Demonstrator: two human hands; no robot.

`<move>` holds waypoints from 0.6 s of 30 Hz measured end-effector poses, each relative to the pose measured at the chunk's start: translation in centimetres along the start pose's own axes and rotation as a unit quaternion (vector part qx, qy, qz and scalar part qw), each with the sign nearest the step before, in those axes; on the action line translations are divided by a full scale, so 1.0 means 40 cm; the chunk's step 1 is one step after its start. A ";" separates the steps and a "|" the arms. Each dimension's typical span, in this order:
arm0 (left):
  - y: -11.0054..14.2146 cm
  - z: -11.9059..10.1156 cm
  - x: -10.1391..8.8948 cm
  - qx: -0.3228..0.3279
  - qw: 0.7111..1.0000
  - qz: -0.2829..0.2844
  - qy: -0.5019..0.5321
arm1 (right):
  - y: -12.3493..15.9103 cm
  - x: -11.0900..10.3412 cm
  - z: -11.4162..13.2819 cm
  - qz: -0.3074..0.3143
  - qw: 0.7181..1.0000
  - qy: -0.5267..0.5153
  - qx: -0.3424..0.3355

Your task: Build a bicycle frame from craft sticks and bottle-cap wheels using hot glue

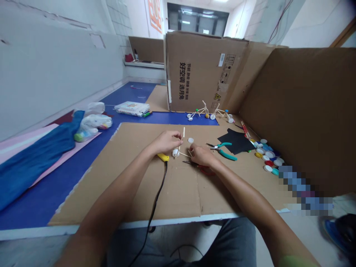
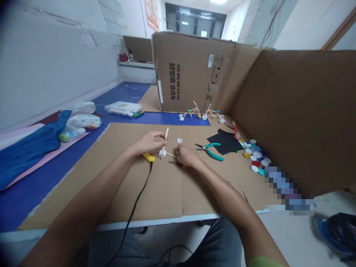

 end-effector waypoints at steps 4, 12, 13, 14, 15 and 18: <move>0.000 0.003 0.001 0.006 1.000 -0.002 -0.008 | 0.002 0.006 -0.013 -0.023 0.998 -0.048 -0.013; 0.006 -0.009 0.000 -0.027 1.000 0.003 -0.011 | -0.003 -0.011 -0.037 -0.113 0.983 -0.135 -0.054; 0.007 -0.012 0.000 -0.026 1.000 0.002 -0.009 | -0.003 -0.012 -0.036 -0.122 0.981 -0.139 -0.061; 0.007 -0.014 -0.001 -0.024 1.000 0.000 -0.005 | -0.003 -0.013 -0.035 -0.134 0.978 -0.144 -0.070; 0.007 -0.016 -0.002 -0.023 1.000 -0.001 -0.002 | -0.002 -0.016 -0.034 -0.146 0.974 -0.152 -0.078; 0.009 -0.017 -0.004 -0.024 1.000 -0.005 0.008 | 0.000 -0.030 -0.034 -0.166 0.965 -0.175 -0.100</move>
Point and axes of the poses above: each hand's wrist, its own y-axis away from the middle knuckle, its own x-axis out of the palm, z = x × y, the point moved 3 cm from there along -y, towards the middle knuckle, and after that the axes turned 4 degrees about x, right-handed, at the moved point
